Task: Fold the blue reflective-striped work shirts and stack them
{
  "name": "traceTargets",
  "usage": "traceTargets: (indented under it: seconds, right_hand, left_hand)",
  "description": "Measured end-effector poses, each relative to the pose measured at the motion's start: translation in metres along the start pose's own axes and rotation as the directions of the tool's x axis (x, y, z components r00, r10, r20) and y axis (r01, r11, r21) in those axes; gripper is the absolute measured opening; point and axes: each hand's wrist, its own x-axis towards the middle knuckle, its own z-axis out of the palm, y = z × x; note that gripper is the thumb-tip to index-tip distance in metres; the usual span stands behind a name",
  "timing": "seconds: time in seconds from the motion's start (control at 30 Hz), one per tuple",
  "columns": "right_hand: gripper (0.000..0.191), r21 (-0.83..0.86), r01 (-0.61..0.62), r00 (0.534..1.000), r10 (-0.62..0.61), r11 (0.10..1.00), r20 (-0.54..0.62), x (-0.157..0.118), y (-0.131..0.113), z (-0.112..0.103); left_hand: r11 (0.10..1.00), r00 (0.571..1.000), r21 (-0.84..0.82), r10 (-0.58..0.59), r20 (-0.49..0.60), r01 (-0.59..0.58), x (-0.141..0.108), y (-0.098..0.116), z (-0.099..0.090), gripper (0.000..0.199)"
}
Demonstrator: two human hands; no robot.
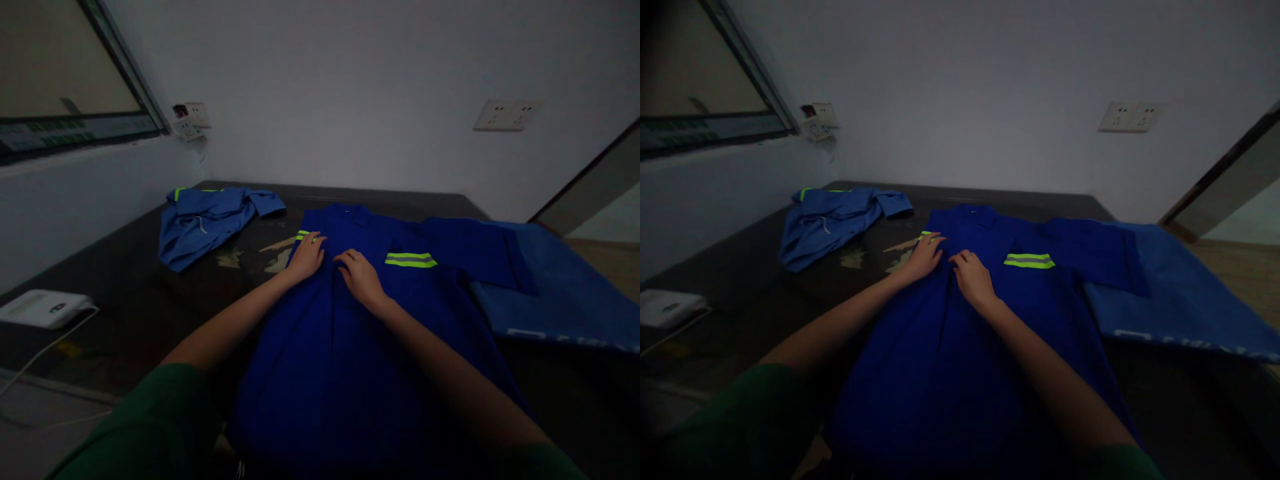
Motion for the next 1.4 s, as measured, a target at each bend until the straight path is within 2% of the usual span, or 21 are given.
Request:
traceTargets:
  seconds: [0.07, 0.13, 0.23, 0.43, 0.63, 0.7, 0.8, 0.9, 0.97, 1.07, 1.17, 1.3, 1.4]
  right_hand:
    - [0.027, -0.022, 0.107, 0.992, -0.105, 0.994, 0.077, -0.019, -0.020, -0.006]
    - [0.025, -0.068, 0.204, 0.964, -0.188, 0.977, 0.188, -0.040, -0.037, -0.007]
    - [0.032, -0.142, 0.226, 0.937, -0.175, 0.964, 0.303, -0.066, -0.048, 0.000]
    - [0.040, -0.145, 0.225, 0.940, -0.176, 0.963, 0.292, -0.089, -0.038, 0.007]
    - [0.040, -0.143, 0.240, 0.939, -0.192, 0.960, 0.286, -0.098, -0.046, 0.004]
    - [0.041, -0.144, 0.248, 0.938, -0.200, 0.958, 0.283, -0.101, -0.049, 0.005]
    - [0.043, -0.140, 0.235, 0.941, -0.189, 0.962, 0.281, -0.105, -0.049, 0.008]
    - [0.043, -0.118, 0.208, 0.945, -0.169, 0.971, 0.279, -0.109, -0.047, 0.010]
    - [0.043, -0.091, 0.197, 0.946, -0.165, 0.976, 0.278, -0.109, -0.046, 0.009]
    - [0.039, -0.013, 0.188, 0.943, -0.177, 0.982, 0.281, -0.102, -0.045, -0.001]
    - [0.031, 0.045, 0.146, 0.964, -0.152, 0.988, 0.217, -0.078, -0.038, -0.014]
    - [0.026, 0.023, 0.011, 0.994, -0.014, 1.000, 0.108, -0.027, -0.018, -0.021]
    - [0.026, -0.020, -0.115, 0.986, 0.116, 0.993, 0.120, 0.010, -0.006, -0.012]
  left_hand:
    - [0.999, 0.994, -0.016, -0.050, 0.102, 0.052, -0.016, 0.006, 0.000, 0.047]
    - [0.994, 0.975, -0.013, -0.101, 0.200, 0.106, -0.029, 0.013, 0.005, 0.056]
    - [0.988, 0.959, 0.013, -0.150, 0.239, 0.151, -0.039, 0.023, 0.011, 0.064]
    - [0.977, 0.948, 0.066, -0.211, 0.240, 0.201, -0.040, 0.036, 0.009, 0.071]
    - [0.972, 0.928, 0.092, -0.232, 0.291, 0.214, -0.037, 0.037, 0.005, 0.073]
    - [0.977, 0.940, 0.085, -0.213, 0.268, 0.197, -0.040, 0.038, 0.005, 0.069]
    - [0.993, 0.979, 0.037, -0.119, 0.164, 0.114, -0.045, 0.039, 0.008, 0.057]
    - [0.995, 0.998, -0.096, -0.002, 0.070, 0.009, -0.046, 0.036, 0.015, 0.044]
    - [0.986, 1.000, -0.167, 0.012, 0.027, -0.007, -0.042, 0.029, 0.018, 0.044]
    - [0.982, 0.999, -0.189, -0.020, -0.026, 0.015, -0.029, 0.013, 0.018, 0.050]
    - [0.981, 0.999, -0.192, -0.028, -0.046, 0.019, -0.012, -0.005, 0.015, 0.046]
    - [0.980, 1.000, -0.200, 0.017, 0.000, -0.016, 0.003, -0.018, 0.012, 0.037]
    - [0.978, 0.998, -0.200, 0.057, 0.032, -0.049, 0.005, -0.020, 0.012, 0.037]
